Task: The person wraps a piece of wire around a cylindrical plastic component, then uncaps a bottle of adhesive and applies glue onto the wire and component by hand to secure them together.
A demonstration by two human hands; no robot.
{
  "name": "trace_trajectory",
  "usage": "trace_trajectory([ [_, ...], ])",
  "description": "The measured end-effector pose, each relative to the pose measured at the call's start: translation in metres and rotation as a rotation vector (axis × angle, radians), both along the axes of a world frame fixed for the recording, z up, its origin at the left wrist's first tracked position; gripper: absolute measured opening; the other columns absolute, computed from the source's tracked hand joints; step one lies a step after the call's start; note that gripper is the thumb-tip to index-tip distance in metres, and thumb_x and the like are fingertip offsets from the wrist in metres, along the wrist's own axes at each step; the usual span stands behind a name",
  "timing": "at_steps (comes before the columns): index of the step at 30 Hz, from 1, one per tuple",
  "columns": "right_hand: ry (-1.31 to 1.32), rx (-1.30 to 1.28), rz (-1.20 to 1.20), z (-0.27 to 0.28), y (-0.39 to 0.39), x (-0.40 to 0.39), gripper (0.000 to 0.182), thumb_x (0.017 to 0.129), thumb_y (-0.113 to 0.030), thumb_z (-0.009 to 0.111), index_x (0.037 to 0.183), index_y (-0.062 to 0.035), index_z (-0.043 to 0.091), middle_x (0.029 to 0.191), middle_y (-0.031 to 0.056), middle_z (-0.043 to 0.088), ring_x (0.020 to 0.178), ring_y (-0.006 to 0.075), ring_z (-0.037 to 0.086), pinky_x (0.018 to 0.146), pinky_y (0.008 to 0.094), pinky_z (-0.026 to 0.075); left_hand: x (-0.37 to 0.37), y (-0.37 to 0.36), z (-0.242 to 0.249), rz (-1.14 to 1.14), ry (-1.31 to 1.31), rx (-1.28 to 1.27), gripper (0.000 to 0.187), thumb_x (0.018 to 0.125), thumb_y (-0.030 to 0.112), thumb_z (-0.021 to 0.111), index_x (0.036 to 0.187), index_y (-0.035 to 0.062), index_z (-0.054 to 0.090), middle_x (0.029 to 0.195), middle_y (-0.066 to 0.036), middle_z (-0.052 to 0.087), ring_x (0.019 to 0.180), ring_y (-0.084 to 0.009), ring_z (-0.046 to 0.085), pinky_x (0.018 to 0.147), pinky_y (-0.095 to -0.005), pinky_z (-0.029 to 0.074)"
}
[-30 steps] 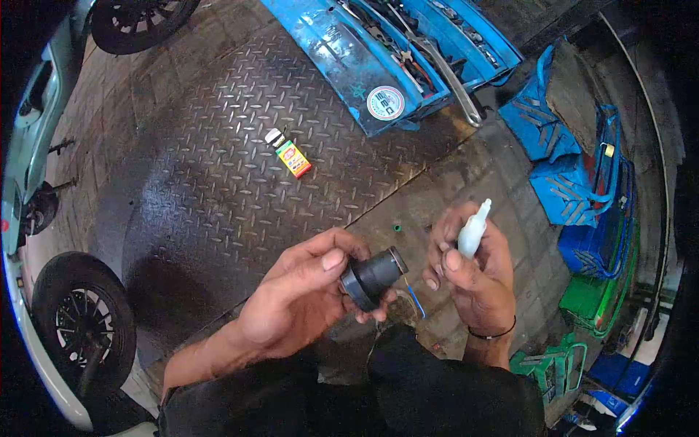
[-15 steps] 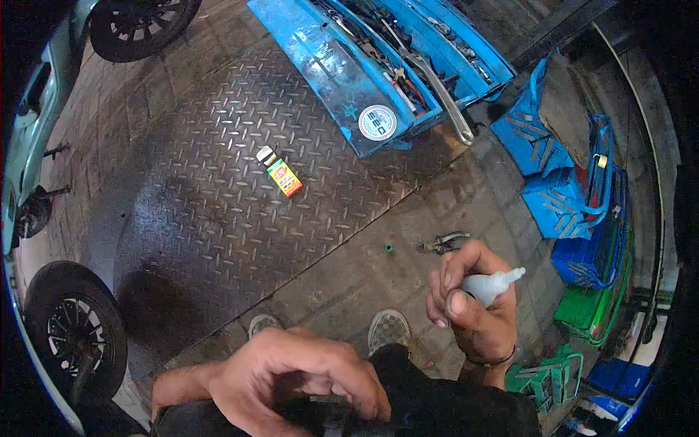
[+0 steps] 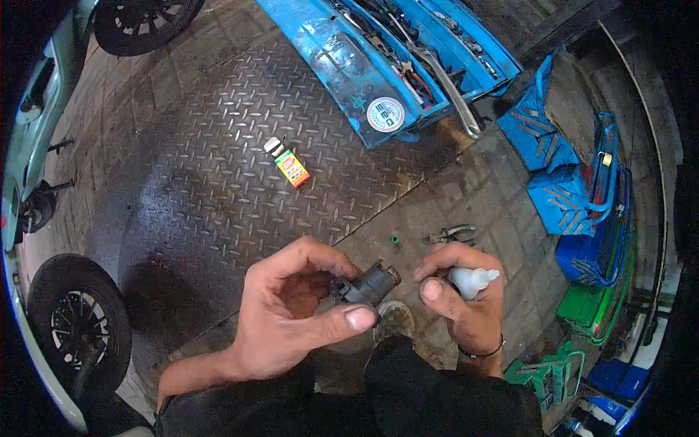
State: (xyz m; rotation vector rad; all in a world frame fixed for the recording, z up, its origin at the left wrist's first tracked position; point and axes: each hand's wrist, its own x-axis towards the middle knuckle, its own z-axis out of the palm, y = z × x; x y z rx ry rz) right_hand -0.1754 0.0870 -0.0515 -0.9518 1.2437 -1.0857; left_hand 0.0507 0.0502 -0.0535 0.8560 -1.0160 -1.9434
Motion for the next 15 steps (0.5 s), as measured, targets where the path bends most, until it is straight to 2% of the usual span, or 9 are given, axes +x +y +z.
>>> trace_trajectory([
  [3, 0.142, -0.082, -0.004, -0.003, -0.002, 0.005, 0.020, 0.080, -0.014, 0.082, 0.091, -0.0010, 0.071, 0.078, -0.0001, 0.063, 0.069, 0.0066, 0.053, 0.062, 0.0232, 0.041, -0.002, 0.002, 0.000, 0.025, -0.040, -0.062, 0.035, 0.079, -0.003, 0.080, 0.107, -0.0020, 0.059, 0.103, -0.008, 0.063, 0.099, -0.0128, 0.060, 0.087, -0.0309, 0.049],
  [7, 0.316, -0.236, 0.010, -0.005, -0.004, 0.004, 0.023, 0.074, -0.013, 0.085, 0.089, -0.0017, 0.071, 0.070, -0.0006, 0.059, 0.062, 0.0068, 0.049, 0.056, 0.0246, 0.035, -0.002, 0.000, 0.003, 0.024, -0.025, 0.024, 0.030, 0.084, 0.003, 0.078, 0.106, -0.0014, 0.059, 0.100, -0.007, 0.064, 0.093, -0.0111, 0.061, 0.082, -0.0284, 0.050],
  [11, 0.330, -0.262, 0.005, -0.001, -0.005, 0.007, 0.024, 0.072, -0.013, 0.086, 0.088, -0.0026, 0.072, 0.068, -0.0002, 0.057, 0.060, 0.0078, 0.047, 0.054, 0.0256, 0.033, -0.002, 0.001, -0.004, 0.015, 0.022, 0.189, 0.024, 0.090, 0.011, 0.074, 0.105, -0.0007, 0.059, 0.096, -0.006, 0.065, 0.085, -0.0099, 0.062, 0.074, -0.0266, 0.052],
  [15, 0.385, -0.232, 0.026, 0.001, -0.005, 0.008, 0.024, 0.071, -0.014, 0.087, 0.088, -0.0046, 0.073, 0.067, 0.0001, 0.056, 0.058, 0.0090, 0.047, 0.053, 0.0259, 0.033, -0.001, 0.000, -0.007, -0.020, 0.031, 0.214, 0.022, 0.092, 0.012, 0.072, 0.105, 0.0000, 0.059, 0.094, -0.006, 0.065, 0.082, -0.0097, 0.062, 0.071, -0.0254, 0.052],
])
